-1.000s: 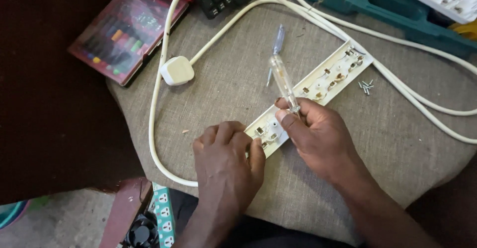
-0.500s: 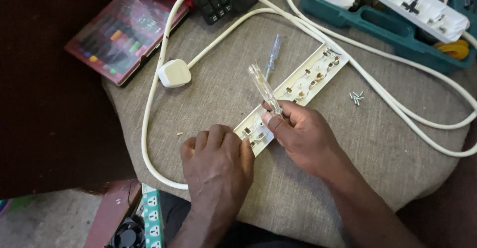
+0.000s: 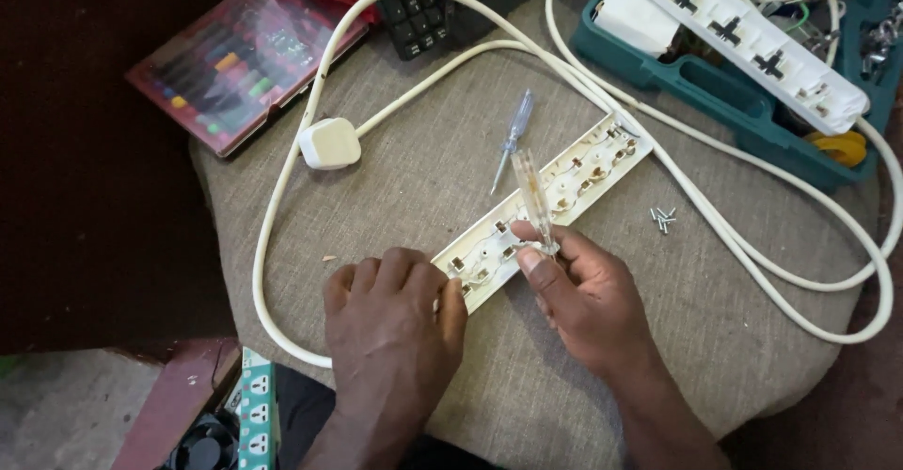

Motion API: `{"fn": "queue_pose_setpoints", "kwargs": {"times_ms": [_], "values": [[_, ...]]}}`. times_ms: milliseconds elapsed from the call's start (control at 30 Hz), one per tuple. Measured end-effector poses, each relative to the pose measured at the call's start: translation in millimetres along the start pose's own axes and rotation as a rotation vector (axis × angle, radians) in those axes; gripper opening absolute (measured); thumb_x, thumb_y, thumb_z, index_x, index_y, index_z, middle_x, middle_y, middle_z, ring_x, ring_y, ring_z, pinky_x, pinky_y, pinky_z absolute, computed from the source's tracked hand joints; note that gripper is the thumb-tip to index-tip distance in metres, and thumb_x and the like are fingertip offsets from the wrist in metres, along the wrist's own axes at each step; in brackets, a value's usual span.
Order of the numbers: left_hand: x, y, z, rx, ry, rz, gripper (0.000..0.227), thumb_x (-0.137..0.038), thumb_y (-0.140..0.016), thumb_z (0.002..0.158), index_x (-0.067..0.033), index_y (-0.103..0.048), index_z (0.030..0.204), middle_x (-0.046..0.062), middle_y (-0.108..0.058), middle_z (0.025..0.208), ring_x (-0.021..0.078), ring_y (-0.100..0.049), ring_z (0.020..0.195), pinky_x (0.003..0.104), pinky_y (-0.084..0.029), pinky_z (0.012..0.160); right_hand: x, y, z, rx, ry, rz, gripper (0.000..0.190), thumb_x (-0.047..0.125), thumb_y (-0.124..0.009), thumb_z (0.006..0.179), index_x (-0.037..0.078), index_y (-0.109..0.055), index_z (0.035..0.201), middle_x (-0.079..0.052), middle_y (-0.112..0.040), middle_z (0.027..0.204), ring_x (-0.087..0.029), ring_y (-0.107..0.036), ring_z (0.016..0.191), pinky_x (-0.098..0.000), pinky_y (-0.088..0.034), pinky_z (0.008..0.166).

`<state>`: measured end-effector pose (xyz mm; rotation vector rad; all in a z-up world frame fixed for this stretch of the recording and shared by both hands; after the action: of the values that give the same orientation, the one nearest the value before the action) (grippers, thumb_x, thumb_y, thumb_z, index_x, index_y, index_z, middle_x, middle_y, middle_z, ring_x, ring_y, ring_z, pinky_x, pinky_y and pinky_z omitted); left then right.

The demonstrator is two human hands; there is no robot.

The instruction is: The person uses a screwdriver to tighten screws on the internal terminals of a disassembled power strip. They work along the length of the strip, securing connections at multiple points while the device remains open on a work surface.

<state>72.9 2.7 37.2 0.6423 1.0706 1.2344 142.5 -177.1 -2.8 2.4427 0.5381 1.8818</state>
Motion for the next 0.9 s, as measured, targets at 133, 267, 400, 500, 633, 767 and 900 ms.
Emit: {"fn": "queue_pose_setpoints", "kwargs": {"times_ms": [133,267,400,500,633,767,900], "values": [[5,-6,-1,0.089,0.033,-0.079,0.024,-0.037,-0.068,0.097,-0.0174,-0.080,0.092,0.002,-0.073,0.104,0.0313,-0.065,0.087,0.054,-0.042,0.093,1,2,-3,-0.008,0.052,-0.045,0.044,0.031,-0.066,0.098,0.014,-0.077,0.136,0.002,-0.049,0.055,-0.009,-0.045,0.048,-0.0274,-0.040,0.042],[10,-11,0,0.134,-0.009,-0.122,0.025,-0.037,-0.064,0.098,-0.0200,-0.082,0.093,0.001,-0.075,0.111,0.0318,-0.067,0.091,0.055,-0.043,0.089,7,0,-6,-0.005,0.119,-0.049,0.038,0.030,-0.063,0.101,0.013,-0.077,0.132,0.002,-0.050,0.059,-0.010,-0.044,0.049,-0.0273,-0.038,0.040],[22,3,-5,0.165,-0.026,-0.292,0.021,-0.028,-0.063,0.094,-0.0207,-0.079,0.107,0.002,-0.075,0.120,0.0278,-0.069,0.103,0.051,-0.041,0.097,-14,10,-4,-0.064,0.074,-0.020,0.029,0.026,-0.054,0.109,0.014,-0.078,0.119,0.001,-0.053,0.063,-0.011,-0.040,0.051,-0.0279,-0.035,0.041],[34,16,-12,0.165,-0.049,-0.415,0.027,-0.017,-0.060,0.095,-0.0127,-0.076,0.117,0.007,-0.075,0.125,0.0305,-0.067,0.111,0.051,-0.044,0.098,-25,23,4,-0.135,0.285,0.258,0.040,0.032,-0.052,0.109,-0.001,-0.074,0.106,-0.009,-0.058,0.061,-0.019,-0.054,0.049,-0.0306,-0.042,0.046],[47,25,-17,0.199,-0.024,-0.455,0.026,-0.023,-0.059,0.099,-0.0104,-0.075,0.115,0.010,-0.075,0.123,0.0314,-0.068,0.112,0.050,-0.047,0.094,-16,32,-4,-0.243,0.269,0.460,0.038,0.044,-0.057,0.104,0.011,-0.066,0.088,-0.002,-0.055,0.064,-0.014,-0.052,0.052,-0.0285,-0.043,0.047],[53,21,-18,0.244,0.073,-0.437,0.026,-0.029,-0.061,0.098,-0.0155,-0.078,0.112,0.003,-0.077,0.121,0.0260,-0.067,0.116,0.051,-0.045,0.098,-9,31,-15,-0.309,0.266,0.426,0.027,0.037,-0.059,0.100,0.014,-0.064,0.085,-0.001,-0.057,0.064,-0.014,-0.054,0.051,-0.0306,-0.049,0.047],[41,17,-11,0.154,0.033,-0.404,0.021,-0.030,-0.069,0.092,-0.0175,-0.078,0.106,0.003,-0.076,0.117,0.0292,-0.067,0.110,0.051,-0.045,0.092,-18,34,-16,-0.272,0.267,0.435,0.029,0.036,-0.061,0.102,0.010,-0.073,0.100,0.000,-0.058,0.064,-0.012,-0.056,0.051,-0.0289,-0.051,0.046]]}}
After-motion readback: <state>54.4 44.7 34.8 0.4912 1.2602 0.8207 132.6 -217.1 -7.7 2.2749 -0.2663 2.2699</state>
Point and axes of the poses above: each hand's wrist, its own z-axis towards the middle knuckle, its own y-axis out of the back of the hand, x = y × z, the point moved 8 cm from there along z, towards the middle knuckle
